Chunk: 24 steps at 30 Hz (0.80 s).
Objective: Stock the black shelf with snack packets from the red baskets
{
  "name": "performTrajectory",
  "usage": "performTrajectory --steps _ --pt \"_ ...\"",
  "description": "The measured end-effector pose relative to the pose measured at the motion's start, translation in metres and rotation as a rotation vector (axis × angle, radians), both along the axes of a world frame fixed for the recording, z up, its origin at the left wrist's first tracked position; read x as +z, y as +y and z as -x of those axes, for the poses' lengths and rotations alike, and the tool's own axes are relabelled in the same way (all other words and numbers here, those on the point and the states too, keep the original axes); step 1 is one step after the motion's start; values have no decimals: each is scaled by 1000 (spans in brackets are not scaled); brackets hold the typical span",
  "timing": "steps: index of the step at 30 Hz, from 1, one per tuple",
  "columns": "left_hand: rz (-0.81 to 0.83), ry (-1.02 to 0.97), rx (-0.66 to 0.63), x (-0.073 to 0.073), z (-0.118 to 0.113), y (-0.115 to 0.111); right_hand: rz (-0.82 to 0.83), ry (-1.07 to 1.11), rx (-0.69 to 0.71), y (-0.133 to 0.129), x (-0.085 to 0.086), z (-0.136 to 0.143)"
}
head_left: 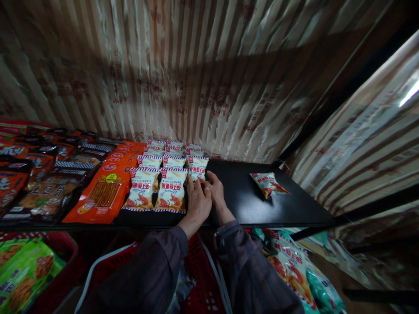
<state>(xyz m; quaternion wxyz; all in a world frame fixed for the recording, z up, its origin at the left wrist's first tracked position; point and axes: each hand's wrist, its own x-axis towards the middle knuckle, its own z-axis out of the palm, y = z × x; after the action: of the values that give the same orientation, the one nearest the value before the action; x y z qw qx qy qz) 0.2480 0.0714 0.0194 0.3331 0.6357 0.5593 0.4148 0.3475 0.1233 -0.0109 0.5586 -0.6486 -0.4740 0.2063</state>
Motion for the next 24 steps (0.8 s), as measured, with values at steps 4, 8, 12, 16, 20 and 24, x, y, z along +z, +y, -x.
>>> performTrajectory --steps 4,8,12,16,20,24 --pt "-4 -75 -77 2 7 -27 54 -83 -62 -16 7 2" --pt "50 -137 -135 2 29 -63 -6 -118 -83 -38 20 14" --pt "238 -164 -220 0 69 -102 -155 -64 -90 -77 31 40" --pt "365 -14 -191 -12 116 -137 -212 38 -25 -126 19 80" --pt "455 57 -184 -38 152 -158 -57 76 94 -169 -22 122" --pt "421 177 -230 -65 179 -163 235 -164 328 -197 -57 153"
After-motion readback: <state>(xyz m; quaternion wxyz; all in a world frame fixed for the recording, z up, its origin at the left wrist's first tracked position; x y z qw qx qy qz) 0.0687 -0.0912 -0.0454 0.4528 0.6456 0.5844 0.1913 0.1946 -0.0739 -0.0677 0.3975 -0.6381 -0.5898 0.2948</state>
